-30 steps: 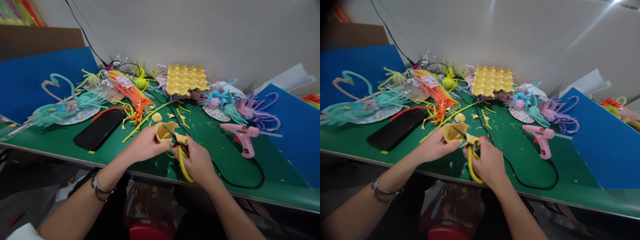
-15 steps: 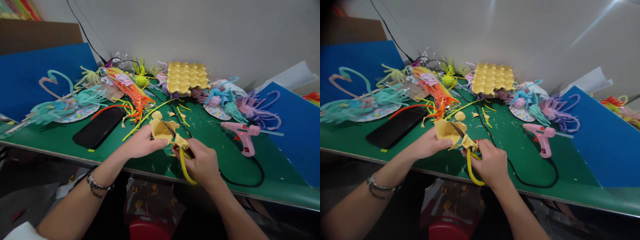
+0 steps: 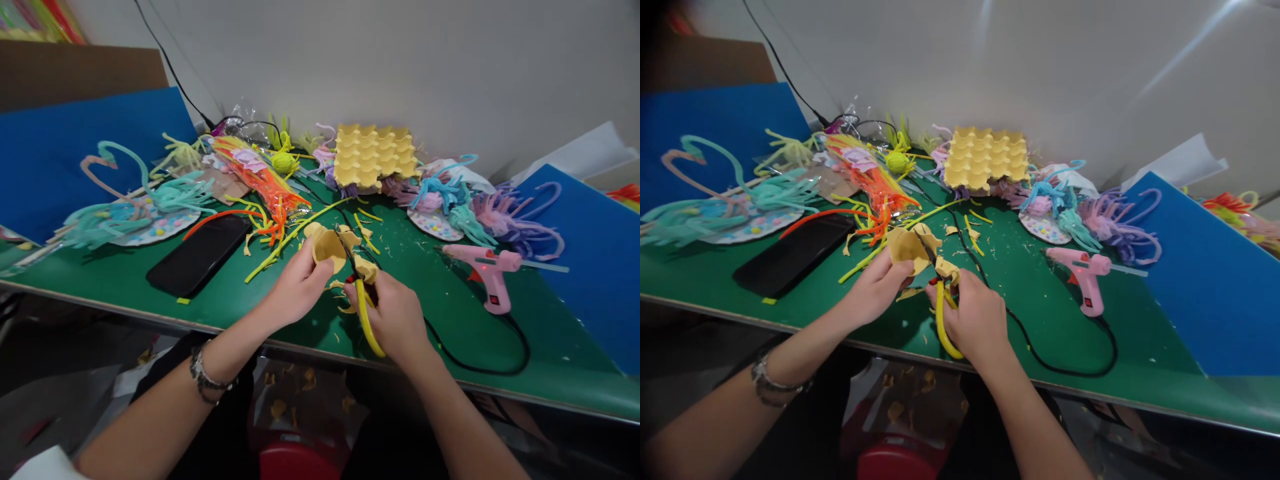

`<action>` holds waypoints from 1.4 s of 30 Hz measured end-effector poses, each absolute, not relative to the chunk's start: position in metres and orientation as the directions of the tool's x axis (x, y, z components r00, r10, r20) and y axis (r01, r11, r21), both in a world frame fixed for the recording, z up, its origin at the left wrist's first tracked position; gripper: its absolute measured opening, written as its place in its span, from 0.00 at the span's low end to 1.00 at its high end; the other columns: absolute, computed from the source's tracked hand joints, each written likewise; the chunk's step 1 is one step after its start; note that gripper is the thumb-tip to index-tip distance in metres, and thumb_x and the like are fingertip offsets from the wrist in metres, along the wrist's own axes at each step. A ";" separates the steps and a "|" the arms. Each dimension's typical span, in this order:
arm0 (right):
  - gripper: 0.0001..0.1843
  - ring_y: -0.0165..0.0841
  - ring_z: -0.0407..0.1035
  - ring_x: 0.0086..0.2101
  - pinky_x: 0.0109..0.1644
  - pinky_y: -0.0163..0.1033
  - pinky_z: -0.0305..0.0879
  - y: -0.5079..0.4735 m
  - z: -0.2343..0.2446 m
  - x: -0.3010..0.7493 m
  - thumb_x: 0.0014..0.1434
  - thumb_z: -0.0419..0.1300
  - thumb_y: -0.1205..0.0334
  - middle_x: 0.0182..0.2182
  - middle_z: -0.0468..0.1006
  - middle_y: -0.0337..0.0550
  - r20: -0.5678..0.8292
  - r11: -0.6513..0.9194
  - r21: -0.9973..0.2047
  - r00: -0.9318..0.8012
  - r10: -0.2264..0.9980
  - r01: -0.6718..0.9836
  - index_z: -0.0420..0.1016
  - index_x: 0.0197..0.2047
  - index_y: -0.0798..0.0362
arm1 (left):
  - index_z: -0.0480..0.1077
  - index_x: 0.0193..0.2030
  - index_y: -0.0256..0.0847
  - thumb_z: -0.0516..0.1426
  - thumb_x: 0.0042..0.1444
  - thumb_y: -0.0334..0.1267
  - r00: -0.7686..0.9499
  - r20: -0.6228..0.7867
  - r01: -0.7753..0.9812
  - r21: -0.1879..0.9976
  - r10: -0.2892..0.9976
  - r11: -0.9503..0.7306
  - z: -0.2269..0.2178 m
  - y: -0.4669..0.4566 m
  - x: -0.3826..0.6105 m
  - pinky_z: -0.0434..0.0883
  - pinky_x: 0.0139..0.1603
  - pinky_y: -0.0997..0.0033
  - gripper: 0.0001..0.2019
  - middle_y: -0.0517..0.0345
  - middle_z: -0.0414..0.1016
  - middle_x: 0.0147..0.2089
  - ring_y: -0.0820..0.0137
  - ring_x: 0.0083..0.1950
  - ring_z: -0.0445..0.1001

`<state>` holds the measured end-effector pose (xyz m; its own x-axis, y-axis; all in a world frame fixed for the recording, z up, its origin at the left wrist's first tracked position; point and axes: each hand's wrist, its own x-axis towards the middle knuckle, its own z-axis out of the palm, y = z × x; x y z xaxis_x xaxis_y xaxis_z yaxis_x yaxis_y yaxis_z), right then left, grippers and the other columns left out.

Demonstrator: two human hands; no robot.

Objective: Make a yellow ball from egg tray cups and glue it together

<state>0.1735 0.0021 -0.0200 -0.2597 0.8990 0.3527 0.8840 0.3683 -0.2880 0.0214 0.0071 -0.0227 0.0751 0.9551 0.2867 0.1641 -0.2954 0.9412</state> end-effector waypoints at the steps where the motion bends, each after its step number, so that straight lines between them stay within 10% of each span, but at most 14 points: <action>1: 0.23 0.32 0.64 0.21 0.24 0.34 0.49 0.002 -0.019 0.173 0.58 0.43 0.44 0.22 0.72 0.43 0.329 0.354 -0.276 -0.258 0.908 0.894 0.68 0.29 0.53 | 0.62 0.39 0.39 0.45 0.53 0.34 0.104 0.293 0.197 0.931 0.950 -0.308 -0.023 0.007 0.020 0.66 0.31 0.73 0.09 0.60 0.67 0.31 0.73 0.31 0.65; 6: 0.24 0.34 0.67 0.23 0.25 0.35 0.51 0.001 -0.018 0.176 0.58 0.43 0.43 0.26 0.73 0.44 0.285 0.333 -0.217 -0.266 0.921 0.918 0.69 0.32 0.53 | 0.62 0.45 0.40 0.45 0.52 0.30 0.273 0.289 0.276 0.890 0.918 -0.363 -0.020 0.009 0.013 0.66 0.42 0.71 0.14 0.58 0.70 0.41 0.70 0.40 0.67; 18: 0.35 0.30 0.65 0.19 0.23 0.33 0.49 0.002 -0.017 0.191 0.56 0.38 0.35 0.21 0.72 0.44 0.441 0.474 -0.128 -0.378 0.814 0.871 0.71 0.24 0.54 | 0.53 0.20 0.40 0.45 0.43 0.30 0.302 0.266 0.158 0.933 0.915 -0.323 -0.010 0.007 0.009 0.61 0.29 0.75 0.04 0.63 0.56 0.23 0.74 0.28 0.60; 24: 0.34 0.28 0.61 0.17 0.22 0.32 0.48 0.000 -0.014 0.189 0.56 0.40 0.35 0.16 0.69 0.42 0.501 0.468 -0.181 -0.328 0.801 0.865 0.71 0.21 0.54 | 0.56 0.28 0.41 0.46 0.47 0.38 0.219 0.109 -0.013 0.994 0.970 -0.109 -0.015 0.005 0.019 0.55 0.18 0.76 0.03 0.66 0.54 0.21 0.78 0.19 0.54; 32: 0.30 0.29 0.61 0.18 0.22 0.32 0.51 0.002 -0.020 0.180 0.54 0.43 0.35 0.17 0.69 0.41 0.419 0.401 -0.349 -0.242 0.875 0.847 0.68 0.22 0.53 | 0.58 0.35 0.40 0.50 0.49 0.34 0.063 0.280 0.070 0.956 0.958 -0.284 -0.023 0.003 0.031 0.60 0.27 0.75 0.06 0.64 0.57 0.28 0.76 0.28 0.57; 42: 0.28 0.35 0.67 0.22 0.24 0.36 0.50 0.003 -0.022 0.184 0.57 0.41 0.39 0.25 0.74 0.45 0.376 0.334 -0.139 -0.262 0.889 0.932 0.69 0.29 0.53 | 0.58 0.32 0.40 0.48 0.45 0.34 0.186 0.181 0.197 0.956 0.966 -0.217 -0.024 0.005 0.026 0.62 0.31 0.72 0.05 0.62 0.59 0.29 0.73 0.32 0.60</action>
